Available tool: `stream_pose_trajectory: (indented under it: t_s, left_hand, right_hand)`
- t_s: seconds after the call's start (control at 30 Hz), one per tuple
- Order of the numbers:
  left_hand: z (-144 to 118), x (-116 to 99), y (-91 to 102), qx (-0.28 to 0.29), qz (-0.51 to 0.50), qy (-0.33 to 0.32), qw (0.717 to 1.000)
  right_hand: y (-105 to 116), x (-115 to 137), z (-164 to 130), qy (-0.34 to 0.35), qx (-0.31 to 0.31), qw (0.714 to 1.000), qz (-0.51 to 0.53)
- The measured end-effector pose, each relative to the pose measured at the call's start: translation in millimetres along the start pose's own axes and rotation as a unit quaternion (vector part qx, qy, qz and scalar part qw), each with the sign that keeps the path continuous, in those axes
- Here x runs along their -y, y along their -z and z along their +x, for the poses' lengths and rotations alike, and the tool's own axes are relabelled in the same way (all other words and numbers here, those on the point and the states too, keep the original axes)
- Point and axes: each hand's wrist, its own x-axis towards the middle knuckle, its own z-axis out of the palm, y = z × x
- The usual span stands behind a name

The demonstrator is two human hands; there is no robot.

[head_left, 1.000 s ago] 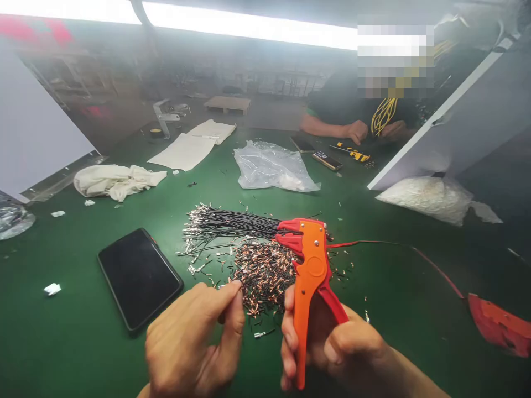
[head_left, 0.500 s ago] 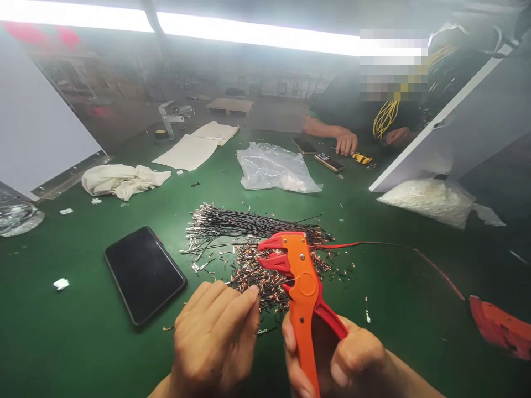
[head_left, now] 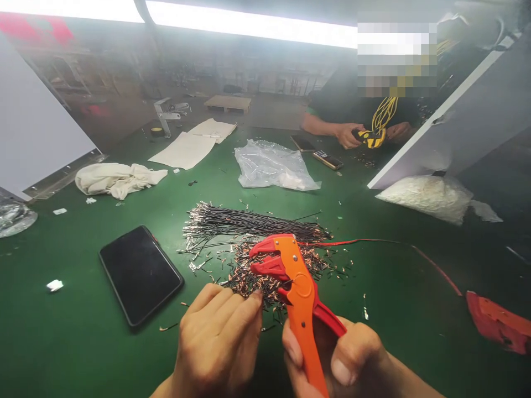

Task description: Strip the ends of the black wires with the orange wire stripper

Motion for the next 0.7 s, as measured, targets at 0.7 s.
stream_pose_trajectory:
  t_s: [0.7]
  left_hand:
    - [18, 13, 33.9, -0.063, 0.145, -0.010, 0.987]
  right_hand:
    - [14, 6, -6, 0.023, -0.008, 0.992, -0.121]
